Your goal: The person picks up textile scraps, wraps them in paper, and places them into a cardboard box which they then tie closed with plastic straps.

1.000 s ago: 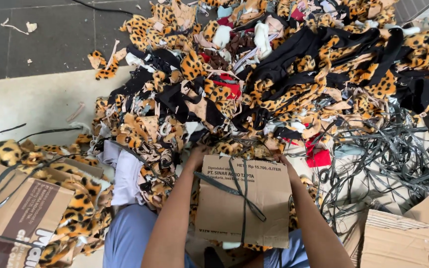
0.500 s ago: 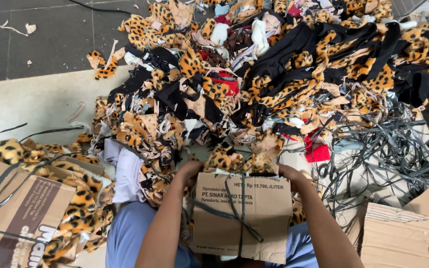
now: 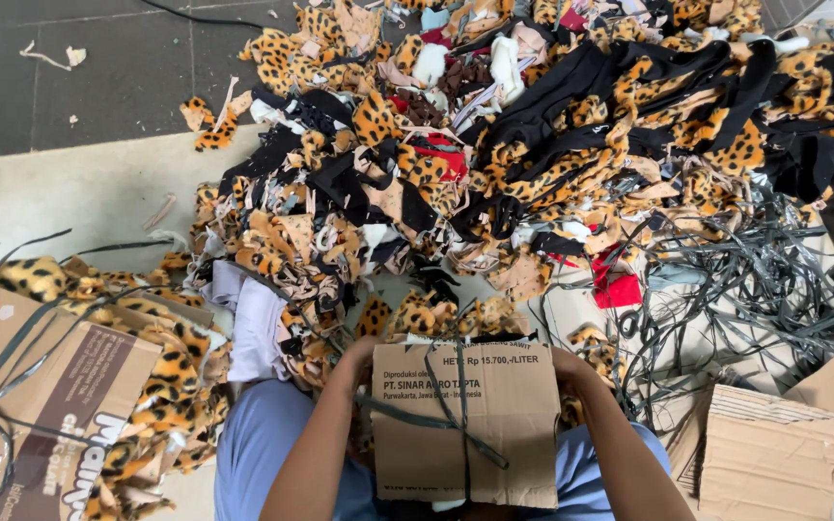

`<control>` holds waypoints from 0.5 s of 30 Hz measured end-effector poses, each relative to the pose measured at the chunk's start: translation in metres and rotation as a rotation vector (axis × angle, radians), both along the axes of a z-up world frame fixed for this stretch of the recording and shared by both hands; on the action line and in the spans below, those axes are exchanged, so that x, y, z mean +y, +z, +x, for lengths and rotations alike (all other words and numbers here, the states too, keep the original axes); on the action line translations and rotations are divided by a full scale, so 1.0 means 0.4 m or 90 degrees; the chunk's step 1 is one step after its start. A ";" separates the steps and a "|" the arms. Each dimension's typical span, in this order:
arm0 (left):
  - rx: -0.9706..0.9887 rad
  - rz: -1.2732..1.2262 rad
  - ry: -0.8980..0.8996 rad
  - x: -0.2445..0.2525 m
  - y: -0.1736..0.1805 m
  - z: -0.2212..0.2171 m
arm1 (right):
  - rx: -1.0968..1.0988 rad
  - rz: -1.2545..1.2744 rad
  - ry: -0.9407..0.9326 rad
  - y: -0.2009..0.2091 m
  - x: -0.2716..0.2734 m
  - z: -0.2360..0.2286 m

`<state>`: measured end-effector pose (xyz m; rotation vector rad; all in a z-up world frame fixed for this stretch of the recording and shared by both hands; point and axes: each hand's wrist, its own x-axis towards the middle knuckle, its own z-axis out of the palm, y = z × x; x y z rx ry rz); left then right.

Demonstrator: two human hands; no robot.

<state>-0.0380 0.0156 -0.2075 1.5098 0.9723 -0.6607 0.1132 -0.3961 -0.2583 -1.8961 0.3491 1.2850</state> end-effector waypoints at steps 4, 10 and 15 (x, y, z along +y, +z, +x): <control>-0.013 0.023 -0.017 -0.018 0.064 -0.022 | -0.019 -0.052 0.094 0.015 -0.035 -0.033; -0.027 0.060 -0.036 -0.027 0.046 -0.067 | -0.042 -0.119 0.223 0.029 -0.080 -0.083; -0.023 0.078 -0.058 -0.056 -0.013 -0.137 | -0.041 -0.176 0.318 0.042 -0.146 -0.115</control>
